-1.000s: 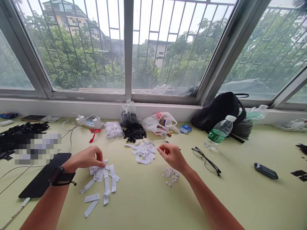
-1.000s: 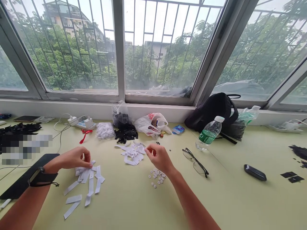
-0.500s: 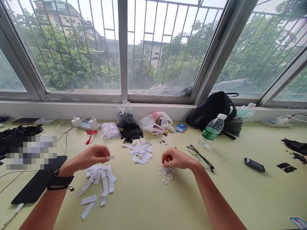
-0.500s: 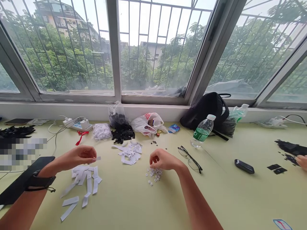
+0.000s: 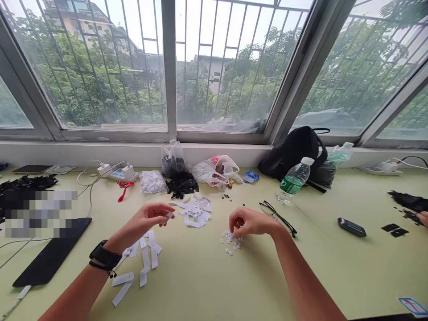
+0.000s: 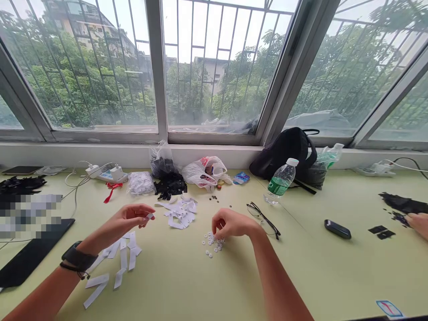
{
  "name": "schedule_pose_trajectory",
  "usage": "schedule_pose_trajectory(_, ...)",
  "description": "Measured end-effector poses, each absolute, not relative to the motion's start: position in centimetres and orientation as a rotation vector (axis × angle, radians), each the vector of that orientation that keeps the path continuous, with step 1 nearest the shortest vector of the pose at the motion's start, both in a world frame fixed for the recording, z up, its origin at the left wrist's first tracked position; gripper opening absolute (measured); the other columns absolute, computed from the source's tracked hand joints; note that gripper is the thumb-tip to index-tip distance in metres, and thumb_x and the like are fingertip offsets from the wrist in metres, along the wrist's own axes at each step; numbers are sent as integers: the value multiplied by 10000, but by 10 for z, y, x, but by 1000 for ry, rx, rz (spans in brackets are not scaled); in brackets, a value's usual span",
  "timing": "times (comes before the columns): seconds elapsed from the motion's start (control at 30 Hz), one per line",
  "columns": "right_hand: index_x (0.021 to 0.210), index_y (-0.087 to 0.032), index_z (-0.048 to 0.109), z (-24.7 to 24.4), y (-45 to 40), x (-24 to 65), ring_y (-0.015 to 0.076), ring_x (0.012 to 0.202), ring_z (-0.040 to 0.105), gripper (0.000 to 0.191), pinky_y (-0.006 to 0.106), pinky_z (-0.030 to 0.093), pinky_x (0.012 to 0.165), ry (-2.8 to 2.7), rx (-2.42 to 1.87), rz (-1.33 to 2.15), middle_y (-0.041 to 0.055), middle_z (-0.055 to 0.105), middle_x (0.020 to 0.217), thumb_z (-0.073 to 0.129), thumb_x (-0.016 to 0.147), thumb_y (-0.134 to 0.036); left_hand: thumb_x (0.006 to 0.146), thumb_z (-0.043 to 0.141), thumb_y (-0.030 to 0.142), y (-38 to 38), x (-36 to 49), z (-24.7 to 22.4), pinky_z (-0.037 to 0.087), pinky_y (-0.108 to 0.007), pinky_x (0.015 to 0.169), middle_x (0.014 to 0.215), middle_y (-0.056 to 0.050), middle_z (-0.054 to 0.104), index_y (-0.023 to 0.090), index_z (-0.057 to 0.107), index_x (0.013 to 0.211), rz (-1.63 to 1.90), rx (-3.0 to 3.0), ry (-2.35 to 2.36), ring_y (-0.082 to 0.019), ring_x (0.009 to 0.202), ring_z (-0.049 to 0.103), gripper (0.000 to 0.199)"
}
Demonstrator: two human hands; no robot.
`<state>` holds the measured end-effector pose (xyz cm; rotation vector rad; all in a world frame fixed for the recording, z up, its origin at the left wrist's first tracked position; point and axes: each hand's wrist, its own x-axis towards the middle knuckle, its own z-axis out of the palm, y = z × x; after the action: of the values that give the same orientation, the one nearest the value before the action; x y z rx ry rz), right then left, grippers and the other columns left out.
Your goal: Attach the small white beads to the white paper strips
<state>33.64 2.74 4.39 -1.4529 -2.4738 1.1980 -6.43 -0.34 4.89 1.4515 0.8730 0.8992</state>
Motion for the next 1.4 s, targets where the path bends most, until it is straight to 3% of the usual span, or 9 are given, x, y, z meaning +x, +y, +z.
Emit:
schedule_pose_trajectory(0.27, 840, -158, 767, 41, 25, 327, 154, 671, 569, 193, 226, 362, 548, -2459, -1492, 1245, 20, 662, 723, 749, 722, -310, 884, 763, 371, -3, -48, 35, 442, -257, 733, 848, -58, 705, 161, 787, 915, 909, 1419, 880, -159, 808, 582, 213)
schedule_pose_trajectory(0.5, 833, -156, 735, 41, 25, 328, 145, 646, 553, 138, 232, 376, 561, -2437, -1454, 1245, 12, 658, 714, 699, 772, -275, 811, 843, 349, -5, -46, 28, 462, -272, 766, 930, -71, 725, 188, 792, 1067, 882, 1343, 845, -161, 824, 595, 307)
schedule_pose_trajectory(0.7, 877, -165, 712, 46, 16, 297, 134, 661, 498, 162, 235, 389, 591, -2275, -1173, 1184, 0, 597, 739, 673, 863, -322, 786, 858, 343, -8, -39, 28, 466, -284, 745, 1076, -113, 739, 191, 790, 1145, 841, 1339, 857, -177, 848, 606, 395)
schedule_pose_trajectory(0.93, 856, -191, 718, 12, -2, 238, 129, 682, 509, 53, 227, 398, 614, -2311, -977, 1085, -15, 595, 748, 669, 839, -182, 773, 857, 282, -12, -35, 28, 460, -292, 737, 820, -39, 700, 200, 758, 1217, 794, 1340, 812, -156, 755, 585, 462)
schedule_pose_trajectory(1.03, 863, -199, 724, 2, -7, 227, 132, 713, 543, 111, 229, 411, 645, -2349, -976, 979, -14, 619, 773, 659, 818, -121, 763, 866, 298, -12, -34, 27, 473, -303, 754, 914, -63, 724, 198, 758, 1207, 808, 1350, 832, -167, 785, 601, 468)
schedule_pose_trajectory(1.13, 857, -202, 714, 3, -9, 223, 133, 732, 546, 66, 238, 418, 677, -2311, -957, 903, -17, 607, 781, 686, 832, -147, 823, 819, 379, -12, -32, 26, 476, -309, 756, 947, -86, 731, 167, 787, 1096, 845, 1383, 860, -174, 799, 605, 347)
schedule_pose_trajectory(1.2, 895, -204, 702, 8, -10, 222, 130, 717, 520, 37, 244, 409, 668, -2215, -976, 848, -19, 586, 788, 707, 859, -213, 857, 786, 411, -12, -30, 25, 462, -295, 732, 864, -73, 721, 152, 794, 1024, 839, 1403, 853, -165, 773, 594, 308)
schedule_pose_trajectory(1.4, 1263, -225, 599, 15, -14, 215, 106, 634, 476, 350, 249, 424, 602, -1960, -999, 1011, 20, 635, 985, 622, 974, -421, 805, 840, 404, -13, -22, 17, 429, -262, 672, 872, -71, 735, 157, 770, 1021, 777, 1363, 773, -164, 784, 615, 335)
